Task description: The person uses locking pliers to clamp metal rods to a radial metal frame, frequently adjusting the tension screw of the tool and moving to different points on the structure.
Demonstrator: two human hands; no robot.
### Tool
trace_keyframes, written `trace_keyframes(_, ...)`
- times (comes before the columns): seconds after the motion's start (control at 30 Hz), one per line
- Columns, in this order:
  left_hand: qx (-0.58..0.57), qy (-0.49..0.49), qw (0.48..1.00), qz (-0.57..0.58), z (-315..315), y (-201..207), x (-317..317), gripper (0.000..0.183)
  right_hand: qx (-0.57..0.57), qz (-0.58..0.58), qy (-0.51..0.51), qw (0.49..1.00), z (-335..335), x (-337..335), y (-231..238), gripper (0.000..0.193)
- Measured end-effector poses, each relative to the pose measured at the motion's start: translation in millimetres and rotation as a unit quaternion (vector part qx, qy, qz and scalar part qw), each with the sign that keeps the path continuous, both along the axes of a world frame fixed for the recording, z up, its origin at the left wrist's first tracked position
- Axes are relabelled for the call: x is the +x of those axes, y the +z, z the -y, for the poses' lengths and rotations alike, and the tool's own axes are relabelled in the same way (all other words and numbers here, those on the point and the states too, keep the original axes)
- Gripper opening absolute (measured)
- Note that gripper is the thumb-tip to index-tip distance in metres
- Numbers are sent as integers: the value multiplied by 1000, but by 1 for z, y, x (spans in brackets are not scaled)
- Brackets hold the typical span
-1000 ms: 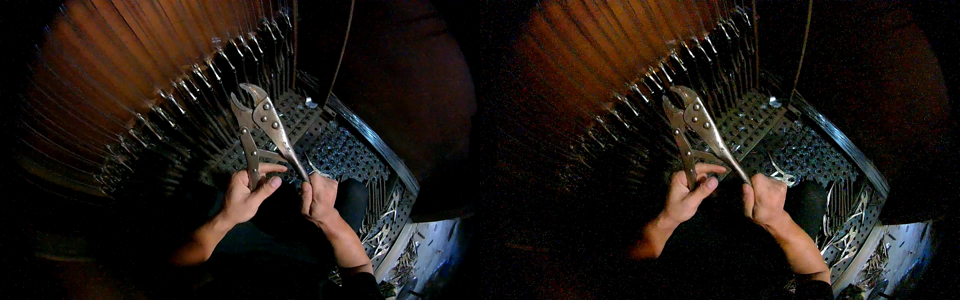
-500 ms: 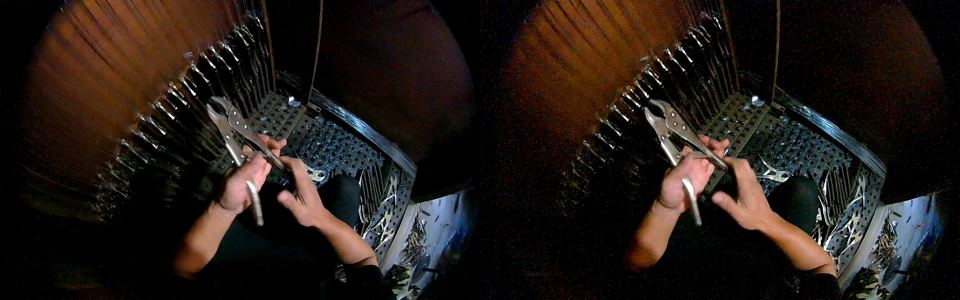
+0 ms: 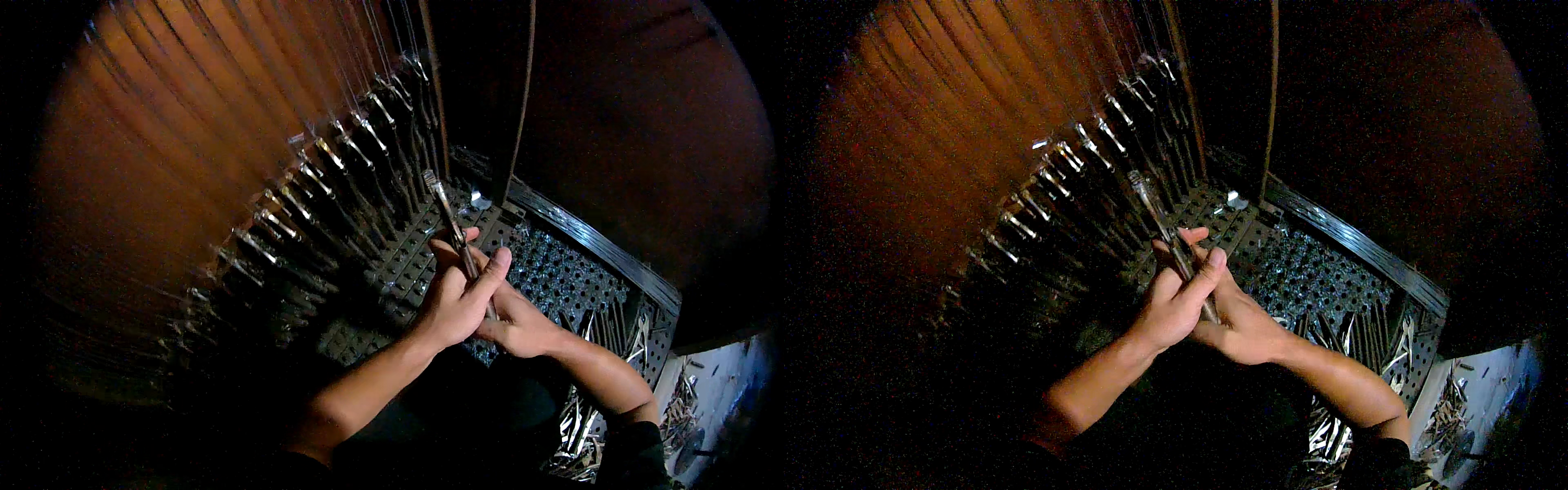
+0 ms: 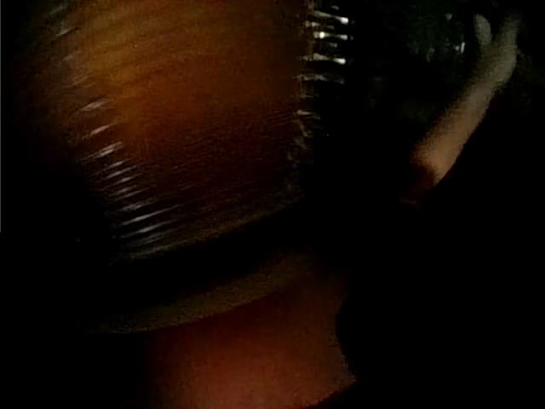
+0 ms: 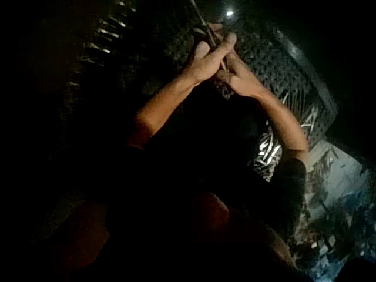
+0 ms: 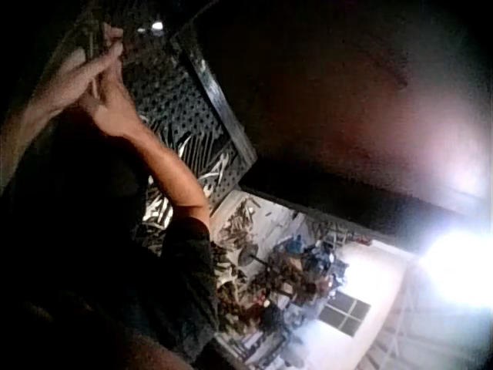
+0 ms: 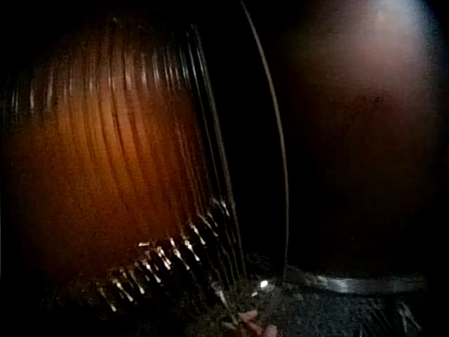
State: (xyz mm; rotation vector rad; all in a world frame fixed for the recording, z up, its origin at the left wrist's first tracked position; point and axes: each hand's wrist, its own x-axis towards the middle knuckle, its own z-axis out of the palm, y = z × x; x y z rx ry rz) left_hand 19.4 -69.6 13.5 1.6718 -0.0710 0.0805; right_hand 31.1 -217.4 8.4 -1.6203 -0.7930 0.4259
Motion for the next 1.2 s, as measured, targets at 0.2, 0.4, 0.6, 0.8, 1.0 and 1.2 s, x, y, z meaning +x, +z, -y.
trace_keyframes(0.2,14,-61,995,-78,-7,9,57,63,28,-13,-24,999,-11,56,-15,85)
trace_keyframes(0.4,-35,41,980,190,-33,17,143,52,114,-204,-33,972,0,104,-27,94)
trace_keyframes(0.6,10,184,953,241,-74,67,236,54,145,-240,-25,960,1,133,-49,96)
trace_keyframes(0.8,13,199,957,212,-73,90,272,59,154,-249,1,956,8,148,-70,100)
trace_keyframes(1.0,10,197,959,203,-77,99,276,59,157,-265,10,951,12,148,-80,98)
trace_keyframes(1.2,154,197,943,218,-83,92,289,70,149,-174,-25,973,14,147,-88,96)
